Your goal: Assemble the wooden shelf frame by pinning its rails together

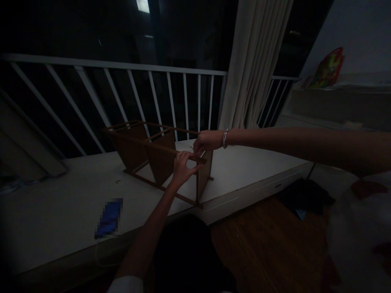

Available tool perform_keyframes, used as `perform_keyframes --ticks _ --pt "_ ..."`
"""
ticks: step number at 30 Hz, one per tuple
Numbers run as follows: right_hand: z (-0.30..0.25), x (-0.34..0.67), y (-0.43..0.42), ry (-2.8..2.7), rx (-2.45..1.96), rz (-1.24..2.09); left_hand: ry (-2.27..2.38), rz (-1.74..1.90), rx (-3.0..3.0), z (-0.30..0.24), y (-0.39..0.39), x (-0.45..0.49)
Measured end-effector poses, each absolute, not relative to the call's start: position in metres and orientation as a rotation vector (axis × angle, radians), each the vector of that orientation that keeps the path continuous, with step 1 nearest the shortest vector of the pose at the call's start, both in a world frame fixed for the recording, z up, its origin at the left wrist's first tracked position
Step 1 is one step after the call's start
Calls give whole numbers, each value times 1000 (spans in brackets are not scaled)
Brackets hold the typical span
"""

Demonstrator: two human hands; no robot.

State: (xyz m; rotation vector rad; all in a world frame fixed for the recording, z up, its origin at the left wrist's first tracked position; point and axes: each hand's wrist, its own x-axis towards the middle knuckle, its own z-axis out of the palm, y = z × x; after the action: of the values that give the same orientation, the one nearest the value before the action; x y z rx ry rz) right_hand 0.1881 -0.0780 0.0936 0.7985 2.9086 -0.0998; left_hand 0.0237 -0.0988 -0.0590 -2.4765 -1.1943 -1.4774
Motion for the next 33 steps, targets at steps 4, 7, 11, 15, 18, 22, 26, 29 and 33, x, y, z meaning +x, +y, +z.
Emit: perform_keyframes --ticks 4,7,11,15,18,22,26,29,33 --pt "95 189 -80 2853 878 -79 -1214 -1463 -2479 -59 -101 23" --pt "96 186 -83 2833 940 -66 -1210 -1473 -2492 -60 -100 22" --pt "95 182 -86 2890 970 -73 -1175 -1492 -2524 -62 -95 21" --pt "93 182 -87 2793 1210 -269 -1120 -1467 -2580 -63 -90 18" --pt "91 180 -87 2728 1349 -345 -1109 -1479 -2573 -64 -89 17" --pt "89 174 -85 2568 1578 -548 -1107 -1517 -2561 -64 -90 18" --pt "84 169 -85 2397 1790 -772 -1104 -1540 -2554 -64 -91 19" --pt "80 169 -88 2365 1884 -890 -1096 -1535 -2554 -64 -92 18" --pt "77 172 -96 2524 1847 -920 -1090 -1541 -2548 -62 -93 18"
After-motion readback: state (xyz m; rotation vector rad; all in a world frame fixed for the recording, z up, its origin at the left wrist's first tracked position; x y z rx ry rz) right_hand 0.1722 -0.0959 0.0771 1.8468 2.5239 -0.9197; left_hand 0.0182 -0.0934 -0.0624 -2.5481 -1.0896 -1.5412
